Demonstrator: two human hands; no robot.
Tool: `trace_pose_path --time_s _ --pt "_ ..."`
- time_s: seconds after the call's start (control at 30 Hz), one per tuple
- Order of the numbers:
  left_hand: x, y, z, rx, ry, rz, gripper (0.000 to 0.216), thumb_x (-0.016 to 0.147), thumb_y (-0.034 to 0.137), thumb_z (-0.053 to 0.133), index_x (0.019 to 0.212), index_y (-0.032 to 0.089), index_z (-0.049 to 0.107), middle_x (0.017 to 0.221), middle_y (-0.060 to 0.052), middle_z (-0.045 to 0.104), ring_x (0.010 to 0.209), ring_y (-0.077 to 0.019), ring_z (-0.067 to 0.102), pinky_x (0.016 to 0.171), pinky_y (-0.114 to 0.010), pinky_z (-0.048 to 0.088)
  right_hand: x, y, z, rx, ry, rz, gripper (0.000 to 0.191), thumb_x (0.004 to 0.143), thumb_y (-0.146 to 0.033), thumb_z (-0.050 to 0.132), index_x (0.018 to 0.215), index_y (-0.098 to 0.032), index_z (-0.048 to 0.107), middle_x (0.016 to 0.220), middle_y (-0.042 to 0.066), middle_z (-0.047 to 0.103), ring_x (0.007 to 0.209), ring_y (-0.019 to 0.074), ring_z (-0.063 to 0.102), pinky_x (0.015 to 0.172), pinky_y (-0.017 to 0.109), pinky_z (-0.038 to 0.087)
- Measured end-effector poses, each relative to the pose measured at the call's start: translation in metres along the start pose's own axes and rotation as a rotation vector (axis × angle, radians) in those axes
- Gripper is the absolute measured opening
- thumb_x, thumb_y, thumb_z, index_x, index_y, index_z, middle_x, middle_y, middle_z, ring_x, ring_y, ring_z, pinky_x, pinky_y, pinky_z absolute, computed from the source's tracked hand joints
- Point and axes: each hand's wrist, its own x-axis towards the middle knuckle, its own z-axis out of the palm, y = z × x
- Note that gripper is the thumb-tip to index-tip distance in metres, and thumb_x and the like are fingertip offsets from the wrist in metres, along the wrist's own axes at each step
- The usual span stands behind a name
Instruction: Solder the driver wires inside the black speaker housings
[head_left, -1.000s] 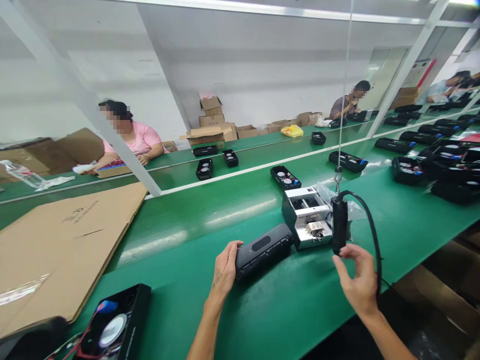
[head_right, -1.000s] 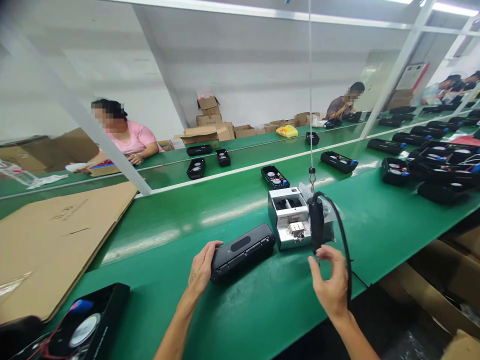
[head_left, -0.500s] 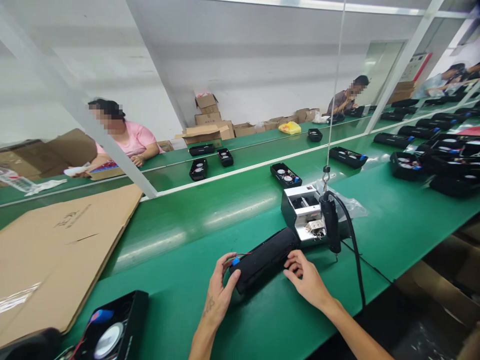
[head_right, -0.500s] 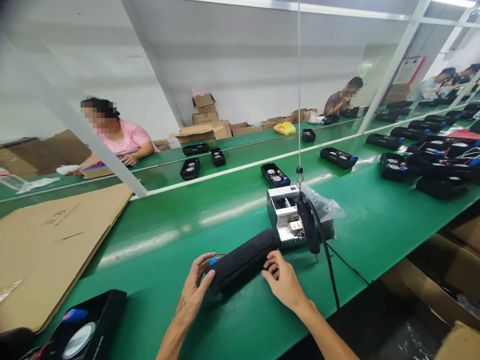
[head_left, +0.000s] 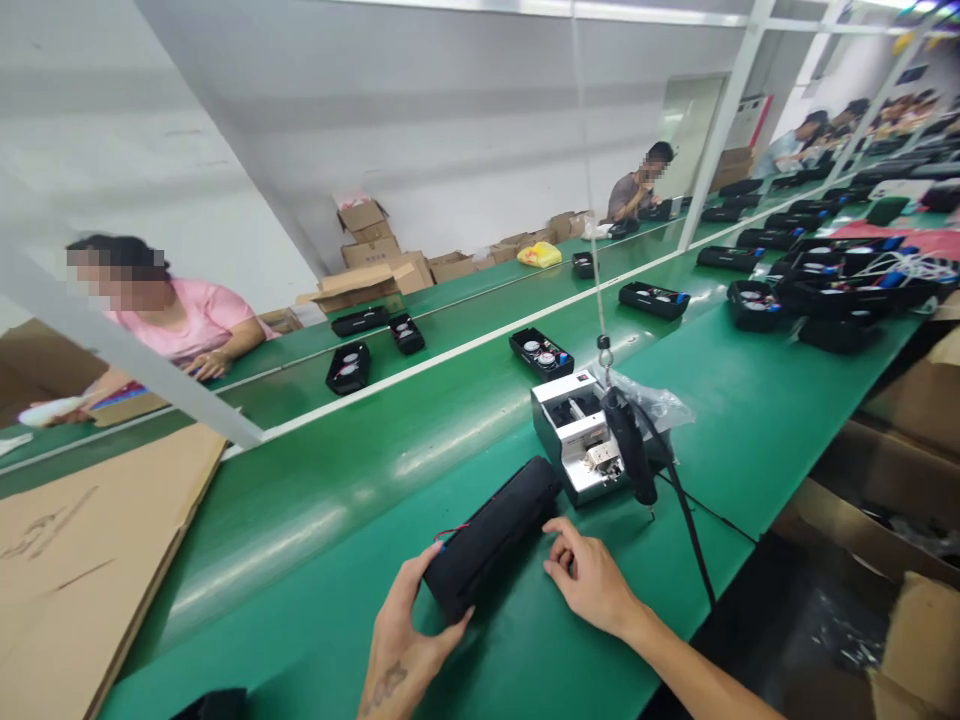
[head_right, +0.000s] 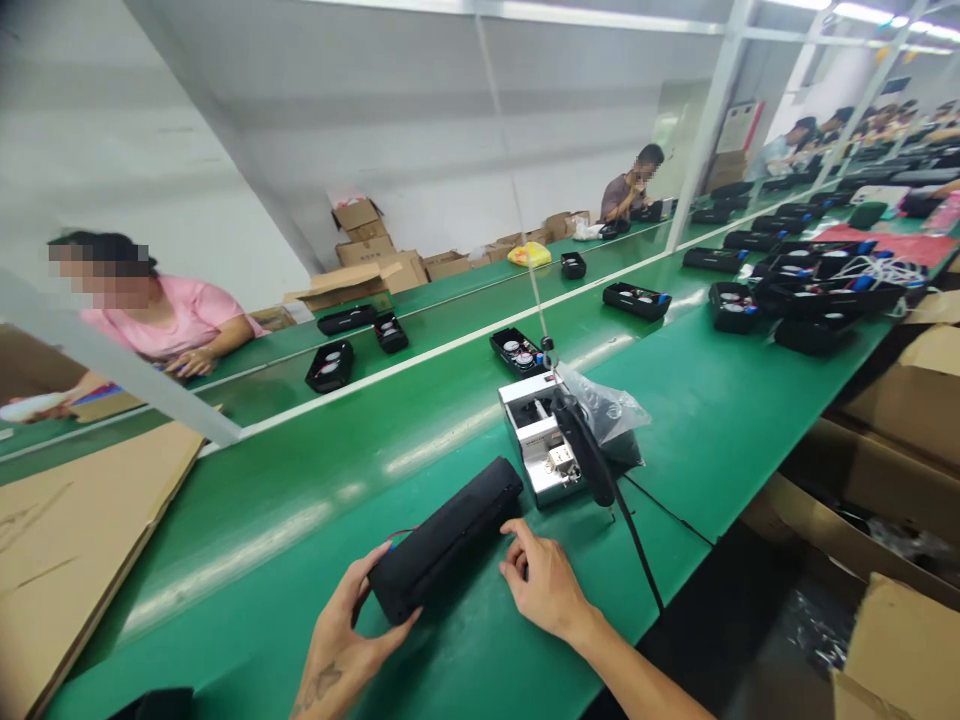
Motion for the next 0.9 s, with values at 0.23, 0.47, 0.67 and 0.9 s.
trace_pose_path --time_s 0.23,0.47,0.67,0.9 --pt "0.153 -0.001 -0.029 0.435 0.169 0.169 0.062 0.087 0.032 0.066 0.148 0.022 0.055 0.127 -0.012 0.065 0.125 -0.0337 0.059 0.115 -0.053 0.046 0.000 -0.006 0.004 -0.092 0.019 0.035 0.029 0.091 -0.017 0.057 0.117 -0.026 0.066 0.083 -0.001 0.074 0.078 0.0207 0.073 0.083 0.035 0.054" --pt "0.199 -0.011 -0.013 0.471 0.204 0.011 0.048 0.078 0.011 0.065 0.124 0.021 0.068 0.112 -0.008 0.065 0.116 -0.0322 0.060 0.116 -0.065 0.039 0.006 0.010 0.011 -0.070 0.064 -0.047 0.019 0.088 -0.021 0.056 0.101 -0.025 0.069 0.074 0.000 0.074 0.067 0.0215 0.071 0.070 0.032 0.056" --pt "0.095 0.000 -0.032 0.399 0.202 -0.024 0.050 0.093 0.027 0.062 0.142 0.025 0.061 0.146 -0.011 0.059 0.135 -0.0271 0.061 0.116 -0.046 0.051 0.000 0.022 0.007 0.007 0.064 -0.108 0.022 0.092 -0.042 0.060 0.085 -0.027 0.074 0.072 0.002 0.077 0.061 0.0217 0.072 0.062 0.031 0.060" --pt "-0.139 -0.008 -0.102 0.635 0.384 -0.239 0.048 0.099 0.046 0.060 0.145 0.033 0.064 0.138 -0.011 0.070 0.133 -0.0339 0.065 0.114 -0.059 0.052 0.005 0.053 0.006 -0.040 0.052 -0.108 0.030 0.082 -0.060 0.070 0.082 -0.033 0.082 0.072 0.002 0.080 0.053 0.0235 0.072 0.051 0.031 0.062"
